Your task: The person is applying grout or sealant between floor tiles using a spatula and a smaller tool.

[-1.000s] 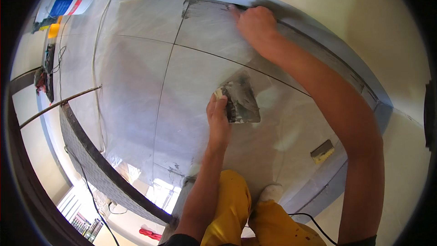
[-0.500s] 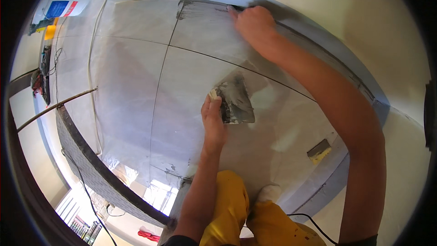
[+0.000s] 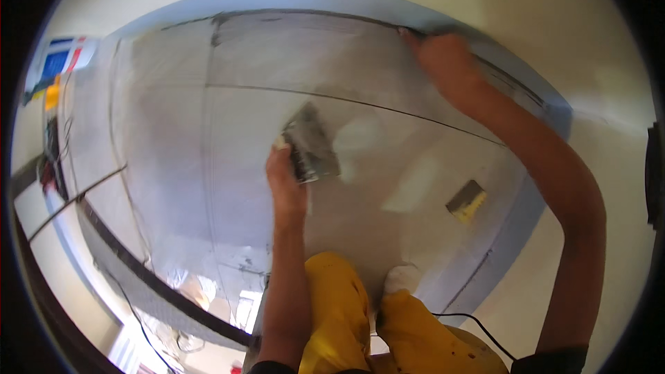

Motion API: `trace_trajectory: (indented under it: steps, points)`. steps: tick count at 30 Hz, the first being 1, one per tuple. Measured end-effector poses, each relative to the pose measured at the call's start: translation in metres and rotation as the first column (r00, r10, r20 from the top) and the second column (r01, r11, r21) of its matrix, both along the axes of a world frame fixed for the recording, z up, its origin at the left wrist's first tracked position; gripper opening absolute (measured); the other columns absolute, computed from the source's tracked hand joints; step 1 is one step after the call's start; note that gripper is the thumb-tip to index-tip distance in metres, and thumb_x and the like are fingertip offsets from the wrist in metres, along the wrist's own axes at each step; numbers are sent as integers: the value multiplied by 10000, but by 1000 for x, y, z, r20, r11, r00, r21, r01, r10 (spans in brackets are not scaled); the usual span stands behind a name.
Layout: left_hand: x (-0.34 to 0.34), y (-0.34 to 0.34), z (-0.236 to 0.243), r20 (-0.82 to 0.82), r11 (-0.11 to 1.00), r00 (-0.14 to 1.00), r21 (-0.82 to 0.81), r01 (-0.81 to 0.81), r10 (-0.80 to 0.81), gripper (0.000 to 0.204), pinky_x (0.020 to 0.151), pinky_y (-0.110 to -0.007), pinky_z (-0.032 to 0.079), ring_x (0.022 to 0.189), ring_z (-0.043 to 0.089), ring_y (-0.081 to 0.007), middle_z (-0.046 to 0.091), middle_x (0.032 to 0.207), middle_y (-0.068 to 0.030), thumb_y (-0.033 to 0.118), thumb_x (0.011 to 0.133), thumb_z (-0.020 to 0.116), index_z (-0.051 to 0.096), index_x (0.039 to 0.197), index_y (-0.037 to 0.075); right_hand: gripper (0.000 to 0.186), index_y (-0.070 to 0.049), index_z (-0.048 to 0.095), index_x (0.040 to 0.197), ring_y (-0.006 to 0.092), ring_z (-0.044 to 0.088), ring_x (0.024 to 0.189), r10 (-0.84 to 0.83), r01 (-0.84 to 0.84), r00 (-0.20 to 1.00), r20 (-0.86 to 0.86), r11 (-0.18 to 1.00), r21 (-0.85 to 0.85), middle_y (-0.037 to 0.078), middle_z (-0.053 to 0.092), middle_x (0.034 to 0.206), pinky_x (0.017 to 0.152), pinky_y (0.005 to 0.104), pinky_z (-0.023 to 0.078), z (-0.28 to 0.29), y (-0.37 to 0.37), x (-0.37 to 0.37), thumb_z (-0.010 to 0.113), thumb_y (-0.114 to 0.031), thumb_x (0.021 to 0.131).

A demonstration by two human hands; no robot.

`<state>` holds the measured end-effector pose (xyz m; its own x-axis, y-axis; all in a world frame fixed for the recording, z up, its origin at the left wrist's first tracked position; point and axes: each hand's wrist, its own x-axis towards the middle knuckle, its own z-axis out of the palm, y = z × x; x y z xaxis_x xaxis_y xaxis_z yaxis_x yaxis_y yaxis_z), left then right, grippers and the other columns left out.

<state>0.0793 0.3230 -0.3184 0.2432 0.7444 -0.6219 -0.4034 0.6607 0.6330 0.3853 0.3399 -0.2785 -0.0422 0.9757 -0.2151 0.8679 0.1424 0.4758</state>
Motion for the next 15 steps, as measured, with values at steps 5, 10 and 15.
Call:
trace_trajectory:
  steps: [5, 10, 15]
  points:
    - [-7, 1, 24, -28, 972, 990, -199, 129, -137, 288, 834, -335, 437, 968, 544, -196, 575, 1027, -89, 214, 894, 414, 539, 1063, 18, 390, -33, 561, 1008, 298, 601, 710, -292, 176, 724, -625, 954, -242, 164, 594, 743, 569, 416, 463, 49, -50, -47, 608, -140, 636]
    - [44, -31, 56, 25, 901, 955, -324, 287, -295, 229, 532, -275, 467, 612, 553, -153, 571, 757, -58, 218, 894, 398, 533, 926, 37, 594, -150, 389, 1321, 277, 555, 625, -363, 137, 42, -931, 925, -354, 113, 577, 751, 553, 385, 438, 92, -129, -86, 549, -80, 753]
    - [34, -41, 61, 394, 809, 812, -232, 540, -430, 243, 548, -264, 482, 650, 572, -142, 577, 810, -43, 200, 869, 418, 531, 998, 28, 589, -172, 392, 1323, 248, 527, 572, -257, 232, 23, -966, 941, -245, 89, 546, 705, 527, 338, 417, 106, -166, -96, 538, -35, 769]
